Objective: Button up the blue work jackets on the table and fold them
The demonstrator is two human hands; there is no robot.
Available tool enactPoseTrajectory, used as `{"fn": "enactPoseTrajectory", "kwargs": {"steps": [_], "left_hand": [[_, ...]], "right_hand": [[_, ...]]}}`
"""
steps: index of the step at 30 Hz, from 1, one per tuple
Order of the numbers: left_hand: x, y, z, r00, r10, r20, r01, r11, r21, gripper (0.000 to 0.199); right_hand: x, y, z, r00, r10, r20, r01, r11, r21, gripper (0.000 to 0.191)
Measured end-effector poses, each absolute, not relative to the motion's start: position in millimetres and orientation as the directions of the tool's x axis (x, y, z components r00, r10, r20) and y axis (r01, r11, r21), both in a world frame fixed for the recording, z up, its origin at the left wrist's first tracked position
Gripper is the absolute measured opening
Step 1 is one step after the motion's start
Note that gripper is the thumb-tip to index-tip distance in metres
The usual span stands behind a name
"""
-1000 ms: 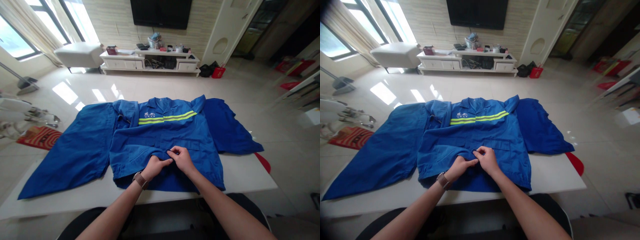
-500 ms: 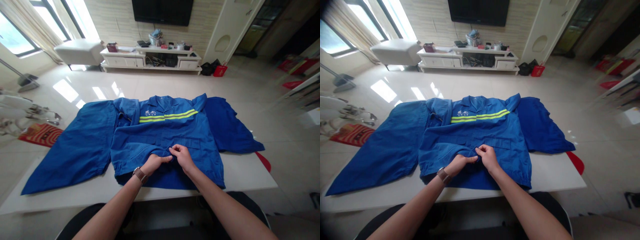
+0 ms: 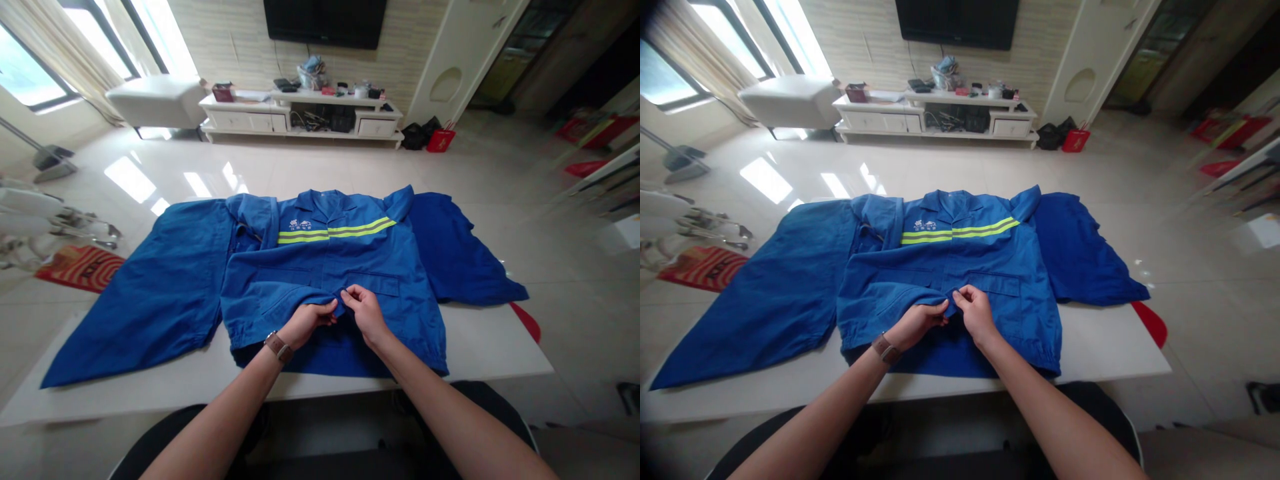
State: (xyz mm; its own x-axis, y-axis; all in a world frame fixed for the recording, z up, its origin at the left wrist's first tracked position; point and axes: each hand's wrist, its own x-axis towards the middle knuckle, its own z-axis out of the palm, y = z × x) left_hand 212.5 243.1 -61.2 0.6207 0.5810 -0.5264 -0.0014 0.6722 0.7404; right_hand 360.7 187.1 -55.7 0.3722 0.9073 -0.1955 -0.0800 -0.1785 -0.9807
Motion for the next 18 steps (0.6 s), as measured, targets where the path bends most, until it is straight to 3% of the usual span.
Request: {"fn": "enactPoseTrajectory", "kwargs": {"steps": [6,11,18], "left_hand": [[211,247,-68,0.586,0.605,-0.539,0.043,0.641,0.766,0.046],[208,249,-74,0.497,0.692,-0.523,0.197,0.497,0.845,0.045],[208,229,-76,0.565,0.545,-0.619,0.445,0.430,0.785,0.043]], "right_hand": [[358,187,-48,0.367,0.912,-0.183,-0.081,-0.165,-0.983,0.042],[365,183,-33,0.417,0.902,-0.108,-0.016,-0.111,-0.994,0.039],[380,185,-39,0.493,0.868,-0.057,0.095,-0.118,-0.988,0.034]]}}
